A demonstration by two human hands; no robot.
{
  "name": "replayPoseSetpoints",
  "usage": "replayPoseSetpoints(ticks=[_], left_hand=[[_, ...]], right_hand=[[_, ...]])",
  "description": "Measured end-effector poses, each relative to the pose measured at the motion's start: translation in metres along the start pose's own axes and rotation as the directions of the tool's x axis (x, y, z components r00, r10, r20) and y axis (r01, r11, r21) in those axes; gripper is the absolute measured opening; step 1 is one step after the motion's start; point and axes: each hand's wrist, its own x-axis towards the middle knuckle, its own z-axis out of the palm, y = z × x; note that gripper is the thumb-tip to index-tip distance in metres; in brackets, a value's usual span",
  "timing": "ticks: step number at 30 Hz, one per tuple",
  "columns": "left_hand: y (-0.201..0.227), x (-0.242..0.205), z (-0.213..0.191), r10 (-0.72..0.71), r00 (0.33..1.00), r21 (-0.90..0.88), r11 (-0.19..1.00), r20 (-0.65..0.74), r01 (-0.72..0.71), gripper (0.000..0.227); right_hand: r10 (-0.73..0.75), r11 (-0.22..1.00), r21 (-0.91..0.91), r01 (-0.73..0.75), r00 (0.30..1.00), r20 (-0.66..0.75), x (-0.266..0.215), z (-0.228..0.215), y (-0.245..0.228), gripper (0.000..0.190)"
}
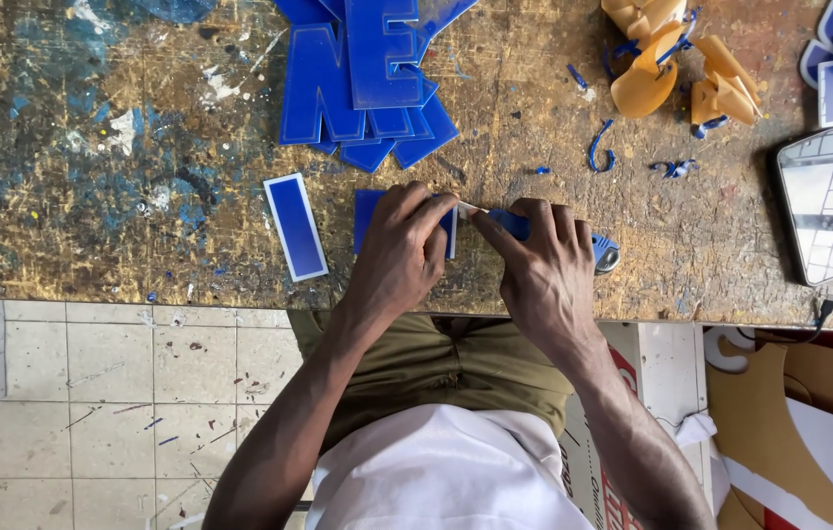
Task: Trimming and cutting out blue plastic letters using a utility knife on a workbench.
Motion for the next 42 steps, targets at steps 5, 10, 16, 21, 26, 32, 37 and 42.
replayPoseSetpoints(ticks=[5,10,16,21,26,32,37,42], left_hand=[[0.0,0.003,-0.002,0.022,1.0,0.008,1.0,0.016,-0.022,0.037],[-0.002,0.003,-0.003,0.028,0.999,-0.013,1.0,0.025,-0.027,0.039],[0.002,0.004,-0.007,0.003,0.999,-0.051,0.999,0.047,-0.001,0.041],[0.002,0.005,-0.012,-0.007,0.998,-0.136,0.991,0.057,0.014,0.041],[0.003,0.004,-0.017,-0.035,0.999,-0.264,0.964,0.025,0.041,0.037],[-0.013,0.0,-0.019,-0.099,0.994,-0.464,0.878,0.054,0.113,0.036],[-0.022,0.0,-0.021,-0.102,0.993,-0.61,0.783,0.063,0.119,0.035],[-0.014,0.0,-0.022,-0.083,0.997,-0.562,0.824,0.008,0.073,0.032]], right_hand=[[0.016,1.0,-0.018,-0.016,1.0,-0.009,-0.003,0.008,0.0,0.062],[0.006,1.0,-0.009,-0.007,0.999,-0.053,-0.003,0.014,0.001,0.065],[-0.02,1.0,0.004,0.02,0.997,-0.081,-0.009,0.025,0.011,0.073],[-0.11,0.99,0.071,0.121,0.984,-0.142,-0.004,0.022,0.02,0.061],[-0.138,0.975,0.149,0.166,0.973,-0.184,0.0,0.028,0.027,0.052],[-0.137,0.942,0.271,0.196,0.965,-0.223,-0.001,0.037,0.033,0.051],[-0.113,0.898,0.387,0.21,0.96,-0.258,-0.001,0.033,0.028,0.045],[-0.118,0.898,0.384,0.217,0.957,-0.264,-0.001,0.031,0.024,0.04]])
